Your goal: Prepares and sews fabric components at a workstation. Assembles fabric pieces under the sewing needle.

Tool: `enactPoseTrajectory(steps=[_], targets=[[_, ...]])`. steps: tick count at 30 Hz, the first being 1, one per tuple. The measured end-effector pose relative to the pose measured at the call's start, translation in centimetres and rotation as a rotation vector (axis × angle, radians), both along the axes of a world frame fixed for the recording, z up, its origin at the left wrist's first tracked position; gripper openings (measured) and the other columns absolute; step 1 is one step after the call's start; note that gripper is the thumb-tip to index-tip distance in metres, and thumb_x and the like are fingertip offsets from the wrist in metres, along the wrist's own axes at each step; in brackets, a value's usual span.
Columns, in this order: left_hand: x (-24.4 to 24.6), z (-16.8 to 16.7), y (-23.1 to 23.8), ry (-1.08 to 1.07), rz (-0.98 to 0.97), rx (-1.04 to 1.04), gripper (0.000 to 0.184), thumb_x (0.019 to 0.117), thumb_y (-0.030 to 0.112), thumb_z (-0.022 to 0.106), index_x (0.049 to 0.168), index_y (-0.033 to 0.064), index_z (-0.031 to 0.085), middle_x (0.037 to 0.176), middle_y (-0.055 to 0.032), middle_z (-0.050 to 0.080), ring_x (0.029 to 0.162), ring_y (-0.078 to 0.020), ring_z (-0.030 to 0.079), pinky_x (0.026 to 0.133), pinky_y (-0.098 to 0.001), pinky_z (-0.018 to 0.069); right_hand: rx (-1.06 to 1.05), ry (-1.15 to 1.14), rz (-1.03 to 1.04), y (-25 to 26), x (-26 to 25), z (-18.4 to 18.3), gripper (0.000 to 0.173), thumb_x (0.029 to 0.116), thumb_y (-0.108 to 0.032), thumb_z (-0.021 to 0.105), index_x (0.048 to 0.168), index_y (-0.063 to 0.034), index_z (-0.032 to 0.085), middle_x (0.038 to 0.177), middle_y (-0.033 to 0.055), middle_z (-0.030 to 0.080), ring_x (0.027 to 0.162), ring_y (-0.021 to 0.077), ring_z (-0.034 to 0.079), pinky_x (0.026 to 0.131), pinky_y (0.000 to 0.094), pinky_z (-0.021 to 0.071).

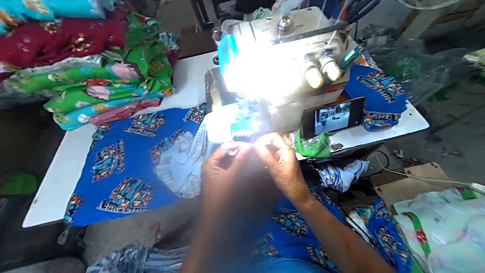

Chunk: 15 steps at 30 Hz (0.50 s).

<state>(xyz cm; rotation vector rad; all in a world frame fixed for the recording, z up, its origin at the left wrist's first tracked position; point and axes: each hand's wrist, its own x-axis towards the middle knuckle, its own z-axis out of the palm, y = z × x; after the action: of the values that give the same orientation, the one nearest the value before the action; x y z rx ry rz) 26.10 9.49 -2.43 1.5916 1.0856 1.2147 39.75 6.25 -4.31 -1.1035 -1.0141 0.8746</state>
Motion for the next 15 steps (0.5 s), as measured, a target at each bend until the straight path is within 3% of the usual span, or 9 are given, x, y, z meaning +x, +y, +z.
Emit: enactPoseTrajectory(steps=[5, 8, 11, 15], targets=[[0.0, -0.3, 0.2, -0.083, 0.034, 0.035, 0.011, 0.0927, 0.006, 0.069, 0.097, 0.0153, 0.073, 0.094, 0.0122, 0.071, 0.082, 0.0011, 0.068, 0.076, -0.0187, 0.0589, 0.03, -0.005, 0.007, -0.4, -0.4, 0.1, 0.007, 0.0977, -0.008, 0.06, 0.103, -0.0053, 0.063, 0.088, 0.0004, 0.064, 0.077, 0.0013, 0.062, 0.068, 0.016, 0.0523], [-0.7, -0.1, 0.5, -0.095, -0.06, 0.085, 0.01, 0.0963, 0.013, 0.068, 0.095, 0.0211, 0.074, 0.095, 0.0152, 0.072, 0.086, 0.0021, 0.068, 0.08, -0.018, 0.0581, 0.136, 0.049, 0.09, -0.4, 0.0, -0.3, 0.014, 0.1042, -0.011, 0.052, 0.107, -0.0016, 0.063, 0.093, 0.0017, 0.065, 0.083, 0.0018, 0.063, 0.077, 0.0192, 0.0552], [-2.0, 0.7, 1.3, -0.062, -0.304, 0.169, 0.014, 0.1014, 0.035, 0.062, 0.098, 0.0298, 0.074, 0.115, 0.016, 0.069, 0.108, -0.0013, 0.065, 0.093, -0.0197, 0.0544, 0.223, 0.056, 0.244, 0.0, 0.9, -0.6, 0.027, 0.1088, -0.012, 0.043, 0.108, 0.0024, 0.066, 0.1, 0.0049, 0.07, 0.095, 0.005, 0.067, 0.089, 0.0254, 0.0567], [-2.8, 1.8, 2.0, -0.011, -0.485, 0.181, 0.017, 0.101, 0.041, 0.061, 0.094, 0.0323, 0.074, 0.132, 0.0159, 0.063, 0.122, -0.0052, 0.061, 0.1, -0.0238, 0.0541, 0.203, 0.078, 0.479, 0.5, 1.0, 0.1, 0.028, 0.1076, -0.009, 0.045, 0.114, 0.0081, 0.067, 0.103, 0.0042, 0.068, 0.097, -0.0011, 0.061, 0.091, 0.0195, 0.0507]])
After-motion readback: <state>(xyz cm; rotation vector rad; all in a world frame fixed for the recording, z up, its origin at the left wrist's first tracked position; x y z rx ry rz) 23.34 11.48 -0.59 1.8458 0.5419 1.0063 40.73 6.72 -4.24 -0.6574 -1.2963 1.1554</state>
